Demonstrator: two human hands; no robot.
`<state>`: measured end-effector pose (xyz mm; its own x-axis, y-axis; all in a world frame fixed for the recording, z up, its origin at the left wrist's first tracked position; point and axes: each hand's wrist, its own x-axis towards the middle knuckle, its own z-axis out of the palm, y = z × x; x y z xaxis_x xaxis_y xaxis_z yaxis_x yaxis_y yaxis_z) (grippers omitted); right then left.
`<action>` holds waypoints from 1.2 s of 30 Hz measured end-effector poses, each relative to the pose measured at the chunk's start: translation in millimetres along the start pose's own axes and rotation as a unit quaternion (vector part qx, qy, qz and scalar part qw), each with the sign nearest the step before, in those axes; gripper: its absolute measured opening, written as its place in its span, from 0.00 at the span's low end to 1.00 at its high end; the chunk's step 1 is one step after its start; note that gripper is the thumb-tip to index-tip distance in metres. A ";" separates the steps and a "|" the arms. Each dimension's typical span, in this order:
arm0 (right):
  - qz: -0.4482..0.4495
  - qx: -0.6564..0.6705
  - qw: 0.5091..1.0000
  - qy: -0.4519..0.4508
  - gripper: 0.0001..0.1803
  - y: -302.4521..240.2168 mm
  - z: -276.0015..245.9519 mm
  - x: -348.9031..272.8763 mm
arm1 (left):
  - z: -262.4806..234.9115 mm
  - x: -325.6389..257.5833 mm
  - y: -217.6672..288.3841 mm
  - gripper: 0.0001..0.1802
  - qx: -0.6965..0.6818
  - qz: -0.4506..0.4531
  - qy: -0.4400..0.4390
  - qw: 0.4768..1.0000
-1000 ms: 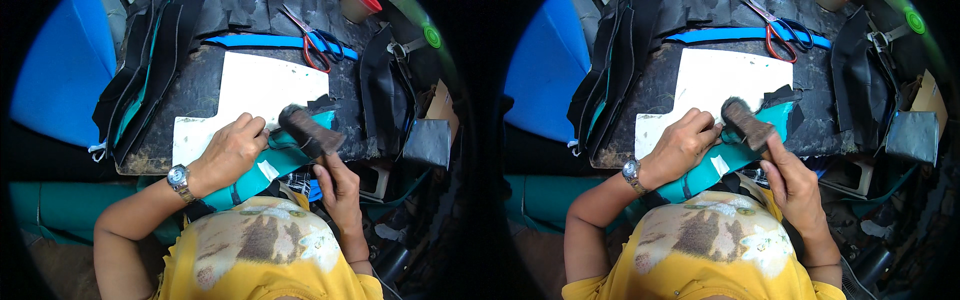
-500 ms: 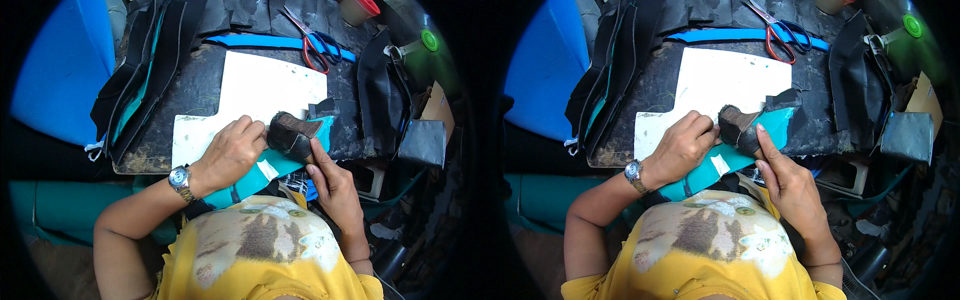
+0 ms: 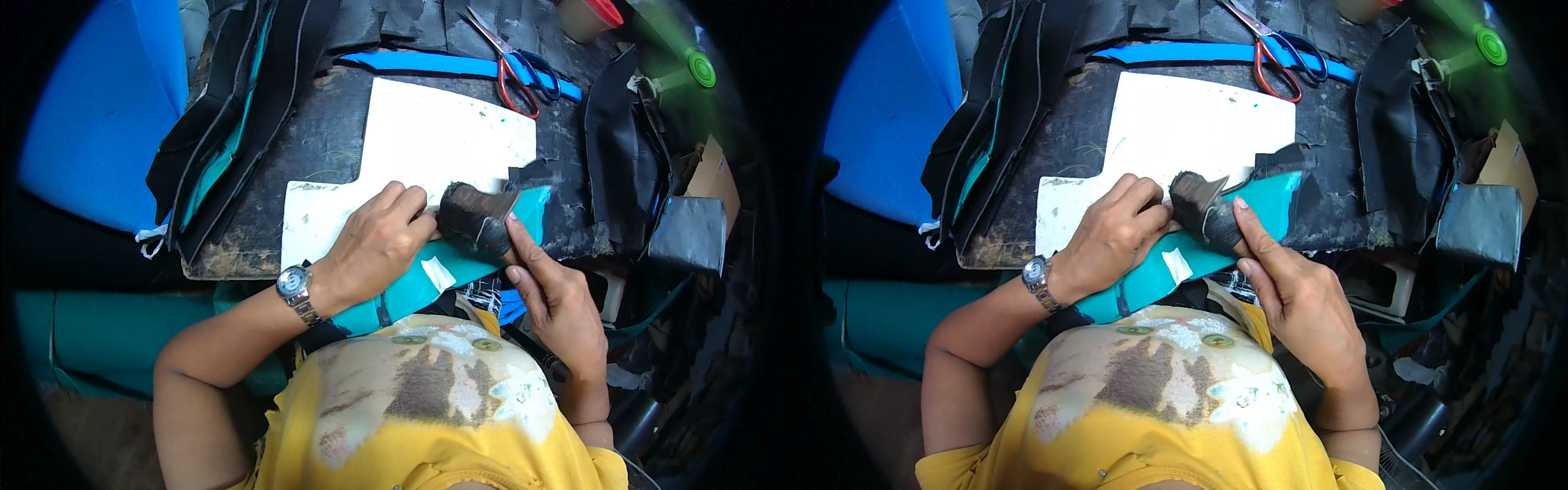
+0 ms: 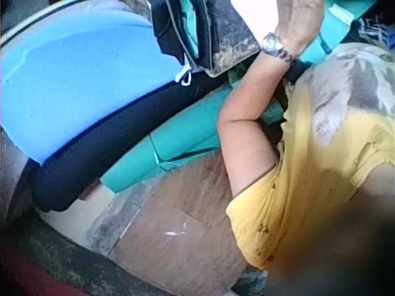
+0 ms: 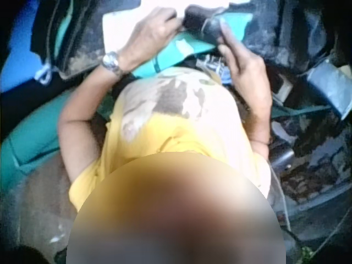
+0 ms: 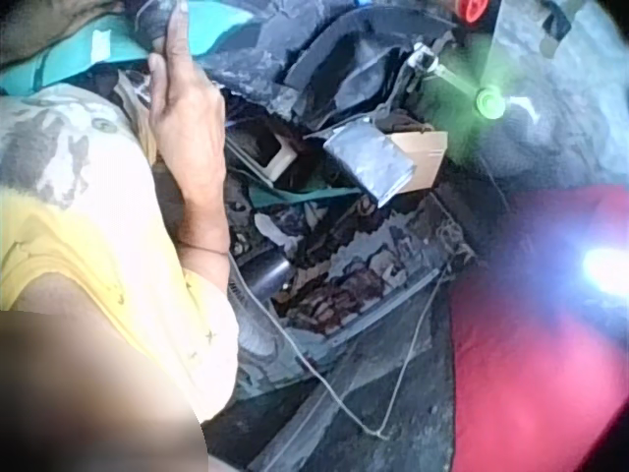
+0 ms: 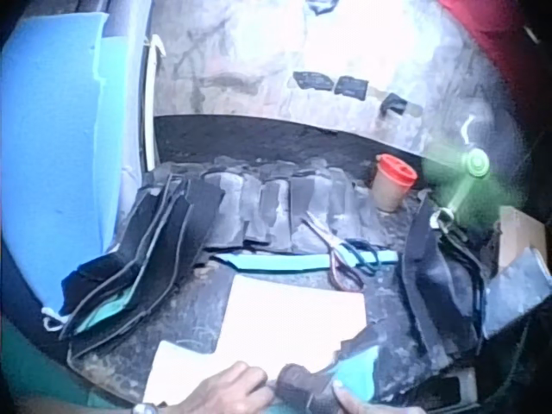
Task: The person assembles life jackets by hand, using a hammer to secure black fabric pieces onto green foam panels. They repeatedly position the fabric, strike it with the hammer, and adjust the pieces. The person also uses scissors to trim a blue foam strip and places it on the assembly.
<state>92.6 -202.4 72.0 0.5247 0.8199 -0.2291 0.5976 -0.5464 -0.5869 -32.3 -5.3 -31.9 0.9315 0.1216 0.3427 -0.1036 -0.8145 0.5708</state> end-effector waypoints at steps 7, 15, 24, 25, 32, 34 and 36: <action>-0.008 0.087 0.990 0.114 0.28 -0.3 7.2 -9.0 | -5.1 6.3 3.9 0.07 -0.072 -0.071 0.008 0.995; -0.068 0.058 0.977 0.193 0.24 21.4 5.8 -21.2 | -11.6 39.1 14.1 0.03 -0.221 -0.130 0.004 0.967; -0.073 0.010 0.981 0.179 0.33 24.7 24.1 -6.5 | 0.2 72.2 -2.7 0.10 -0.077 -0.139 -0.090 0.983; -0.040 -0.004 0.987 0.158 0.32 26.8 28.3 -5.7 | 1.7 70.4 -2.2 0.11 -0.056 -0.135 -0.107 0.984; -0.018 0.055 0.984 0.170 0.31 39.9 28.4 -4.5 | 8.7 65.5 5.5 0.10 -0.071 -0.144 -0.047 0.986; -0.015 0.079 0.981 0.175 0.31 40.1 26.2 -1.1 | 10.6 61.3 6.1 0.10 -0.094 -0.159 -0.044 0.982; -0.026 0.081 0.979 0.183 0.32 40.2 25.3 3.1 | 14.0 56.2 7.0 0.10 -0.076 -0.132 -0.018 0.988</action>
<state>102.9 -217.6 28.1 0.6953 0.7141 0.0810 0.5415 -0.4464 -0.7124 24.3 -12.1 -19.1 0.9445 0.2959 0.1429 0.0952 -0.6626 0.7429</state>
